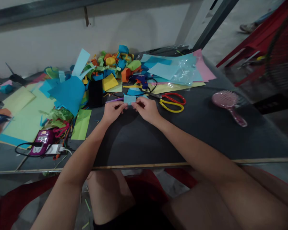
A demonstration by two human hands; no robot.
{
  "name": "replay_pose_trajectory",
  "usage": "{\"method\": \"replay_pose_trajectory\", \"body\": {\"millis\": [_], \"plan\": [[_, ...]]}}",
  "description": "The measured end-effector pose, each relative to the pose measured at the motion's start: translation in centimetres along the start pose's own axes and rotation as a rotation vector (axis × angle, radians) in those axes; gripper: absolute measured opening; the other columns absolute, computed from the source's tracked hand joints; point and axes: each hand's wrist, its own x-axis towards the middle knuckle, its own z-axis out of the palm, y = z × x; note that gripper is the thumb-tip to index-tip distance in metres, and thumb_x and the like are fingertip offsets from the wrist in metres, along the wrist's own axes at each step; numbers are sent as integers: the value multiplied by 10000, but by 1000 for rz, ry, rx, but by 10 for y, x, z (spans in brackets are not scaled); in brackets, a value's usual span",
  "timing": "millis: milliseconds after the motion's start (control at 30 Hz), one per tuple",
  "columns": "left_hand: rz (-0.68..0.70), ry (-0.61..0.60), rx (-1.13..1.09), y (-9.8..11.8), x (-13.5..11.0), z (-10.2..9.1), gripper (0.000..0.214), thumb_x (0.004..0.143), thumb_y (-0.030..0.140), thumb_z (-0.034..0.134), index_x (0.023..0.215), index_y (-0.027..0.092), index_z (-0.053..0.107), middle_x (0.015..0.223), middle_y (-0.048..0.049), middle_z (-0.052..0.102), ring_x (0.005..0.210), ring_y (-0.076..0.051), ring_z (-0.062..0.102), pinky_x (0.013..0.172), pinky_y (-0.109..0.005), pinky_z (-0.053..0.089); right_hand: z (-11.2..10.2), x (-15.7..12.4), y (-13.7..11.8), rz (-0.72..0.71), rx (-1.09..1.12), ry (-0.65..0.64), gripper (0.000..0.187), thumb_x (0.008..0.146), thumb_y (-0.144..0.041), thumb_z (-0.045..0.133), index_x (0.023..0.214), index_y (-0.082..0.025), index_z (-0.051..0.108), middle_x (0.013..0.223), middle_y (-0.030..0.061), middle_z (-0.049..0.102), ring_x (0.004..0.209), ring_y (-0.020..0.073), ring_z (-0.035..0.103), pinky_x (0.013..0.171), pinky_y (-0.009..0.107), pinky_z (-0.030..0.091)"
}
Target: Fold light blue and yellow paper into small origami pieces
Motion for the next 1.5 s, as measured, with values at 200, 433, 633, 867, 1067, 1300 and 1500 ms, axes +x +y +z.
{"method": "replay_pose_trajectory", "body": {"millis": [200,433,633,867,1067,1300,1500], "plan": [[71,30,62,0,0,-1,239,803,384,727,922,179,756,926,-62,772,811,-168,698,696,-262,530,-3,3,8,-155,-226,-208,254,903,-375,570,715,-221,497,700,19,597,643,167,523,625,296,339],[-28,9,4,-11,3,-3,249,792,431,742,787,186,777,785,-21,772,714,-165,701,690,-284,559,-4,6,10,-116,-180,-256,309,906,-452,591,715,-212,558,635,-13,568,575,132,469,603,283,316],[78,-40,44,-3,-2,4,271,825,434,713,950,207,792,968,-52,791,885,-203,745,814,-310,584,-14,5,8,-289,-338,-286,190,915,-251,570,734,-198,553,777,28,627,733,163,548,655,278,326],[92,137,92,11,-7,12,131,838,305,702,845,219,801,836,-13,792,782,-186,747,741,-290,592,-14,5,7,-278,-477,-290,230,951,-331,539,788,-194,627,839,61,684,813,199,604,652,288,338],[-24,244,-65,21,-18,15,235,818,418,717,858,204,807,796,-14,786,709,-169,726,681,-280,585,-7,6,17,-312,-410,-327,204,881,-222,533,1009,-174,684,970,90,715,906,224,627,717,303,403],[-74,282,-105,12,-16,24,276,818,434,710,925,197,802,875,-30,792,761,-177,722,697,-287,573,-7,0,12,-380,-348,-331,203,872,-346,529,787,-177,600,762,63,624,711,181,542,655,290,374],[-48,298,-110,12,-15,23,283,826,440,701,936,197,798,892,-37,789,775,-169,712,720,-281,561,-2,-3,7,-327,-261,-328,350,904,-463,512,788,-161,643,726,51,628,640,153,523,618,276,352]]}}
